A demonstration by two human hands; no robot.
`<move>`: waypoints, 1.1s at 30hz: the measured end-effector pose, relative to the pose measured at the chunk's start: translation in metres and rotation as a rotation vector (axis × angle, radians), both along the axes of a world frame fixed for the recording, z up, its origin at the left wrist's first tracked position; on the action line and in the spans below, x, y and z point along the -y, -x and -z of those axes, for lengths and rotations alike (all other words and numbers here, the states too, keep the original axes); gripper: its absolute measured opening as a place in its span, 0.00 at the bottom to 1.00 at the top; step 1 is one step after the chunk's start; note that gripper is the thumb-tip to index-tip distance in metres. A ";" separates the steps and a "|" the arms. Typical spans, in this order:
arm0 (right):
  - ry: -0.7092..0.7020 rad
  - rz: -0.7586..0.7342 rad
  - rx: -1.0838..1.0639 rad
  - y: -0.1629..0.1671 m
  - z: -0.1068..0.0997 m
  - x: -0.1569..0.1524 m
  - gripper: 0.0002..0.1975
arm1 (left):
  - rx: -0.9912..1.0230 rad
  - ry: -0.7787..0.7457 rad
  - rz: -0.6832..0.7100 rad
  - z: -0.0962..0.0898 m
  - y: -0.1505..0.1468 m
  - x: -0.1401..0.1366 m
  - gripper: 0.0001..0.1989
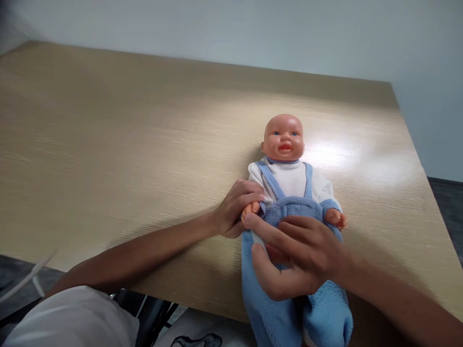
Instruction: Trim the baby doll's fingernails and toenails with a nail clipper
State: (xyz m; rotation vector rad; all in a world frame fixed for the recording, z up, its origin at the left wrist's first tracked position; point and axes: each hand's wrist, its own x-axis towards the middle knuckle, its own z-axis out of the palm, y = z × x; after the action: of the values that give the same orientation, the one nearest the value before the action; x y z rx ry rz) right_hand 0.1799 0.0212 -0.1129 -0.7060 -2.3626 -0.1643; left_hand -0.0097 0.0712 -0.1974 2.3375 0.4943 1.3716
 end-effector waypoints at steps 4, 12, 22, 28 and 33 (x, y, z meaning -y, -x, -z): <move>0.066 0.026 -0.092 0.004 0.002 0.004 0.10 | -0.002 0.001 -0.013 -0.001 0.000 0.000 0.19; 0.095 -0.154 -0.070 -0.028 0.017 -0.013 0.17 | -0.016 0.003 0.002 0.001 0.001 0.000 0.21; 0.042 -0.211 -0.109 -0.019 0.011 -0.021 0.15 | -0.013 0.003 0.008 0.001 0.001 -0.001 0.22; 0.061 -0.223 -0.002 -0.024 0.005 -0.016 0.16 | -0.004 0.005 0.006 0.001 0.000 -0.001 0.21; 0.017 -0.213 0.015 -0.023 0.006 -0.012 0.18 | -0.009 0.015 0.005 0.001 0.000 0.000 0.21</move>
State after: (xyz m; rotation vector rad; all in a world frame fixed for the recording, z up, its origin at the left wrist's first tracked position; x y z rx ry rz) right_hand 0.2029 0.0334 -0.1187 -0.4577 -2.4374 -0.0570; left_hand -0.0102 0.0716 -0.1981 2.3323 0.4997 1.3507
